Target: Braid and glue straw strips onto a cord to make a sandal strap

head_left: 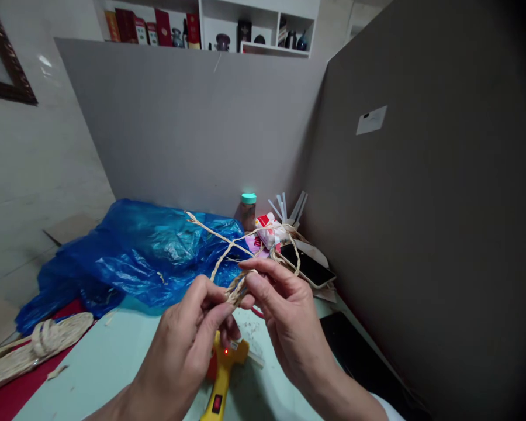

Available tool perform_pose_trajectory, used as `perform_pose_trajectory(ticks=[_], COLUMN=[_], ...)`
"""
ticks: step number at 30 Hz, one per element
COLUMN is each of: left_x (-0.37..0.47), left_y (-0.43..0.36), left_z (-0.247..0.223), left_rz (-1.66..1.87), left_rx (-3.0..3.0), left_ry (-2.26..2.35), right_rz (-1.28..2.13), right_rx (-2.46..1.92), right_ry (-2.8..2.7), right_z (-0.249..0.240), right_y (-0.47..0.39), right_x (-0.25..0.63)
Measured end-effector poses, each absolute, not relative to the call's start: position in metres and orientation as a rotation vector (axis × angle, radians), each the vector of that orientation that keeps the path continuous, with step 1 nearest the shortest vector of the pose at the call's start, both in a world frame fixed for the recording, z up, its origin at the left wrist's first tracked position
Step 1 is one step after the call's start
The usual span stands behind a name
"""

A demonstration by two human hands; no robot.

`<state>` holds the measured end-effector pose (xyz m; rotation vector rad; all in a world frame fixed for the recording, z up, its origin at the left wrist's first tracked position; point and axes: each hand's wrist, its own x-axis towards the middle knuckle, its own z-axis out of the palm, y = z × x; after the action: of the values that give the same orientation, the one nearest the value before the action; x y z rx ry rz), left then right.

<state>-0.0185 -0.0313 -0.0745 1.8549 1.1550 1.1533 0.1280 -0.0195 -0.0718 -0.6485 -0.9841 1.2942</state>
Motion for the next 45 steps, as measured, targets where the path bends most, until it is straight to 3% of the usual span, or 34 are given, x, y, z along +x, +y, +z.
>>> perform_pose_trajectory(ticks=[18, 27, 31, 39, 45], left_x=[-0.024, -0.024, -0.024, -0.040, -0.048], left_y=[-0.016, -0.018, -0.016, -0.006, -0.003], left_z=[-0.063, -0.056, -0.055, -0.050, -0.043], left_rz=[0.825, 1.140, 1.228, 0.985, 0.919], left_rx=[1.160, 1.490, 1.616, 1.502, 1.335], left_ry=[0.880, 1.122, 1.178, 1.013, 0.927], right_rz=[1.515, 1.125, 1.173, 1.465, 1.254], right_rx=[-0.458, -0.815, -0.764, -0.619, -0.704], right_ry=[-0.975, -1.291, -1.214, -1.005, -1.364], right_z=[-0.075, -0.070, -0.071, -0.068, -0.068], right_y=[-0.008, -0.012, -0.014, -0.016, -0.015], right_x=[0.136, 0.142, 0.141, 0.137, 0.145])
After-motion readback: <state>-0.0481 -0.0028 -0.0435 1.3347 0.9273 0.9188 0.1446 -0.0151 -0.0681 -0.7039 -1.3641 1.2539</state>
